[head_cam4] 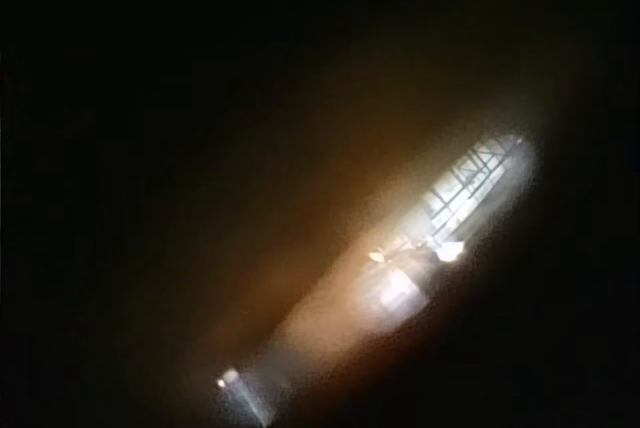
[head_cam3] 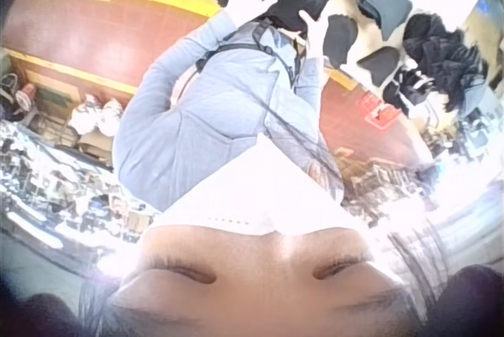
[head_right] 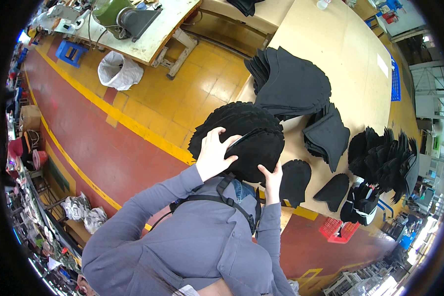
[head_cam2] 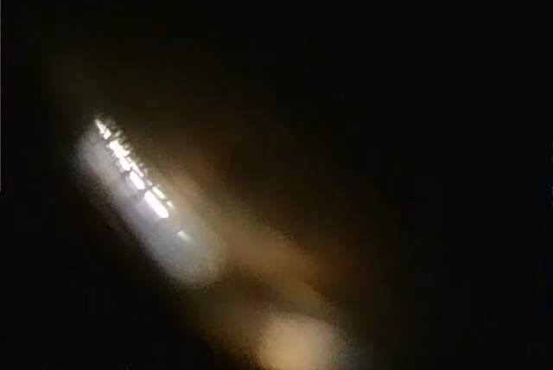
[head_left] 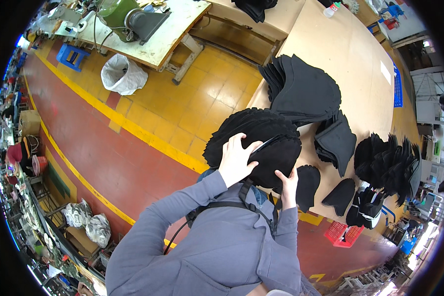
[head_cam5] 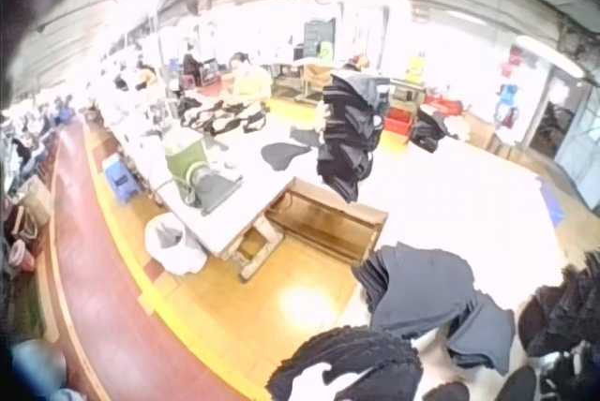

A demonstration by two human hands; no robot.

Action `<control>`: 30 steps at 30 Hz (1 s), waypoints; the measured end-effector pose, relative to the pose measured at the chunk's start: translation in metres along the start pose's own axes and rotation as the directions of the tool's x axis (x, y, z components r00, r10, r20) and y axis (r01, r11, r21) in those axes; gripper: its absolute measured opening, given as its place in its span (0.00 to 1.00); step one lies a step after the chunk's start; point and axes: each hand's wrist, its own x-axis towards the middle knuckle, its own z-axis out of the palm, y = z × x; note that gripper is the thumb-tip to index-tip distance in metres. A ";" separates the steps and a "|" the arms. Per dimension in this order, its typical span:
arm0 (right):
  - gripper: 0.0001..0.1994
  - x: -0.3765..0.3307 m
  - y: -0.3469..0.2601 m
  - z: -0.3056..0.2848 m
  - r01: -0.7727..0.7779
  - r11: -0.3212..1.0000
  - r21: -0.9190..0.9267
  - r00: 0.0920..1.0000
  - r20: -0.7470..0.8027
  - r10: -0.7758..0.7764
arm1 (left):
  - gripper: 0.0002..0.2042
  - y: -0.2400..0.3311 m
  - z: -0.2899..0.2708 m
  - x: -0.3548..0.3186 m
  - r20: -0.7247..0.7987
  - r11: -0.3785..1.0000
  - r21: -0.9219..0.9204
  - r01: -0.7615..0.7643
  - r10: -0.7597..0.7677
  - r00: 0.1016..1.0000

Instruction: The person repeatedly picks up black fabric pieces from a table, aligns them into neat stacks, and places them into a red basket. The person also ties a bundle of fabric with a white string and places it in the basket.

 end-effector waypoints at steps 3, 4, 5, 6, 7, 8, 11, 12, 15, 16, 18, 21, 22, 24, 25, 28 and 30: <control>0.31 -0.001 0.000 0.001 0.043 0.999 0.020 0.999 0.001 -0.043 | 0.33 0.002 -0.005 0.011 -0.039 0.988 -0.157 -0.001 -0.006 0.999; 0.32 -0.001 -0.001 0.002 0.063 0.998 0.010 0.998 0.007 -0.063 | 0.34 -0.004 -0.001 0.015 0.007 0.986 -0.165 0.028 -0.028 1.000; 0.32 -0.002 -0.002 0.001 0.082 0.997 -0.001 0.997 0.005 -0.082 | 0.34 -0.008 0.002 0.021 0.058 0.983 -0.175 0.053 -0.044 0.997; 0.33 -0.002 0.003 -0.002 0.156 0.978 -0.142 0.986 -0.033 -0.162 | 0.34 -0.011 0.005 0.026 0.109 0.980 -0.183 0.078 -0.059 0.992; 0.33 0.002 0.015 -0.007 0.217 0.934 -0.283 0.968 -0.061 -0.244 | 0.34 -0.016 0.007 0.029 0.117 0.964 -0.246 0.100 -0.073 0.990; 0.34 0.006 0.027 -0.013 0.264 0.868 -0.420 0.942 -0.080 -0.325 | 0.31 -0.017 0.008 0.033 0.129 0.960 -0.266 0.094 -0.061 0.990; 0.46 0.009 0.039 -0.025 0.325 0.919 -0.222 0.933 -0.086 -0.350 | 0.26 0.008 -0.017 0.024 0.227 0.929 -0.366 0.052 0.035 0.973; 0.49 0.003 0.029 -0.023 0.337 0.936 -0.100 0.934 -0.090 -0.346 | 0.26 0.014 -0.024 0.018 0.204 0.895 -0.442 -0.062 0.167 0.965; 0.49 -0.028 -0.039 -0.014 0.509 0.851 0.131 0.858 0.003 -0.514 | 0.24 0.024 -0.051 0.006 0.003 0.770 -0.497 -0.399 0.462 0.887; 0.46 -0.033 -0.044 -0.020 0.586 0.810 0.030 0.811 -0.021 -0.585 | 0.24 0.025 -0.063 0.010 0.010 0.706 -0.579 -0.407 0.506 0.863; 0.32 -0.038 -0.061 -0.024 0.799 0.601 -0.003 0.600 0.051 -0.798 | 0.22 0.027 -0.086 0.016 -0.053 0.616 -0.641 -0.458 0.560 0.827; 0.36 -0.046 -0.086 -0.011 0.826 0.561 -0.065 0.561 0.202 -0.803 | 0.41 0.017 -0.095 0.035 -0.040 0.770 -0.333 -0.543 0.564 0.825; 0.46 -0.045 -0.095 -0.002 0.850 0.500 -0.168 0.527 0.271 -0.806 | 0.52 0.004 -0.085 0.044 -0.008 0.803 -0.266 -0.533 0.551 0.835; 0.54 -0.034 -0.093 0.013 0.801 0.567 -0.192 0.586 0.444 -0.678 | 0.55 0.001 -0.075 0.049 0.187 0.890 -0.154 -0.430 0.453 0.872; 0.55 -0.030 -0.085 0.011 0.772 0.619 -0.145 0.618 0.399 -0.677 | 0.57 -0.003 -0.070 0.049 0.193 0.887 -0.217 -0.408 0.449 0.873; 0.54 -0.008 -0.070 0.007 0.765 0.642 -0.050 0.641 0.154 -0.752 | 0.50 -0.015 -0.054 0.047 0.097 0.790 -0.496 -0.360 0.462 0.881; 0.41 -0.007 -0.071 0.030 0.764 0.636 -0.111 0.644 0.196 -0.740 | 0.40 0.000 -0.043 0.041 0.012 0.802 -0.332 -0.497 0.530 0.848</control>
